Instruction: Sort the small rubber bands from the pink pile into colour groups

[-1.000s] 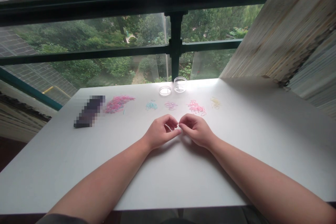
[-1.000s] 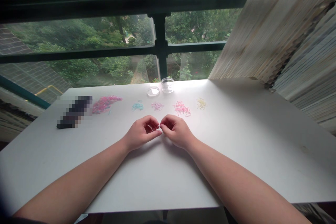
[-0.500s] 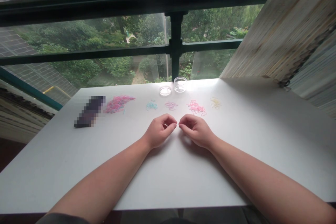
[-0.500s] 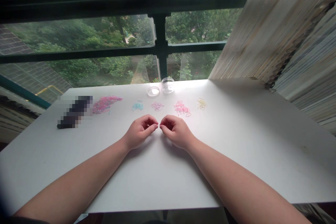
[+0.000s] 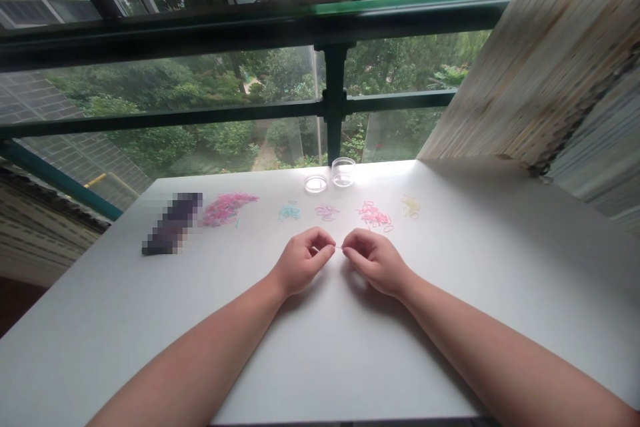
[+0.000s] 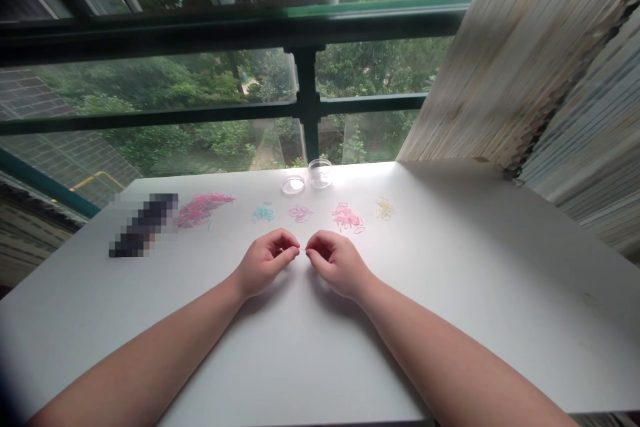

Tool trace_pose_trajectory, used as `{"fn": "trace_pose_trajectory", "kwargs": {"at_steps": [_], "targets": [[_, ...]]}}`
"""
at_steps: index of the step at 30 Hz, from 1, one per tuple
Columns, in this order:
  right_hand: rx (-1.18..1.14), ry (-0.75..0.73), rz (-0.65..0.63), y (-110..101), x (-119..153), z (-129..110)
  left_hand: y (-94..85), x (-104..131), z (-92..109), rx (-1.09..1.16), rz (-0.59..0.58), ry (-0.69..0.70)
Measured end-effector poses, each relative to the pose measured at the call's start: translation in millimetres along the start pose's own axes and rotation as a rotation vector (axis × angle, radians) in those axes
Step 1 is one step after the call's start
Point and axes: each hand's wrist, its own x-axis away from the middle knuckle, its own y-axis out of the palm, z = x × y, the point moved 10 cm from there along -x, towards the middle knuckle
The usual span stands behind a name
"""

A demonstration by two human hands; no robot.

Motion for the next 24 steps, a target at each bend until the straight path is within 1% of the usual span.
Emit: {"fn": "trace_pose_trajectory", "kwargs": {"at_steps": [9,20,24], "targets": [[-0.014,-0.001,0.013,-1,0,3,-13.8,-3,0,-0.047,0.077,0.015],[-0.029,0.017,0.009,1,0,6,-19.3,-6,-1,-0.112,0.098,0.020],[-0.058,0.055,0.041,-1,-1,14,-14.6,-5,1,-0.117,0.060,0.037]]}}
